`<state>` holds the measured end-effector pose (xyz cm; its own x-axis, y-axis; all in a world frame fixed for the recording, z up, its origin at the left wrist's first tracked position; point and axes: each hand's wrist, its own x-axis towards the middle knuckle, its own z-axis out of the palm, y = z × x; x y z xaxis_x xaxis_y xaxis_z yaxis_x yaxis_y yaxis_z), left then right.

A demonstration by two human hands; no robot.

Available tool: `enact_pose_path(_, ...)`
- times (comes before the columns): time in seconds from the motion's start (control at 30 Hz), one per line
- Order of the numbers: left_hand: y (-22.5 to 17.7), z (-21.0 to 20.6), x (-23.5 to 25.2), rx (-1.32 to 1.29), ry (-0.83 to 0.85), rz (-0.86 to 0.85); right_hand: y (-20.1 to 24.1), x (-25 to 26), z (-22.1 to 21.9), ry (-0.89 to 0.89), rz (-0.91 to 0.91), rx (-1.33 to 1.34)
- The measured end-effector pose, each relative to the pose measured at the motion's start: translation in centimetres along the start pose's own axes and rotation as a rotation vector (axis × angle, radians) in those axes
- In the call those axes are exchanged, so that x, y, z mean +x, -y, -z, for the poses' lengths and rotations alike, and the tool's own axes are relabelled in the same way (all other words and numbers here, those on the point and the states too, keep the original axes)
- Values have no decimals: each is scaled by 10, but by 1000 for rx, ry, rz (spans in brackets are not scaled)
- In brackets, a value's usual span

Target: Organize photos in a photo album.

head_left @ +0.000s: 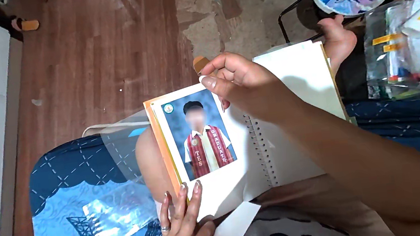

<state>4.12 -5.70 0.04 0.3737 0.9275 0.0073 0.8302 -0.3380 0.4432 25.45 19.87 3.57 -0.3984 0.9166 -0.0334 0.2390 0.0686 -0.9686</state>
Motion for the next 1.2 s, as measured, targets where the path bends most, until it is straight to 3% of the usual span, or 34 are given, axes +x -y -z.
enact_pose_path(0.67, 4, -4, 0, 8, -31, -23, -9, 16, -2, -21, 8, 355)
enact_pose_path(0.9, 4, -3, 0, 11, -26, -14, -10, 12, 3, -89, 59, 185)
enact_pose_path(1.2, 3, -5, 0, -6, -45, -6, -15, 9, 8, -108, -13, 243)
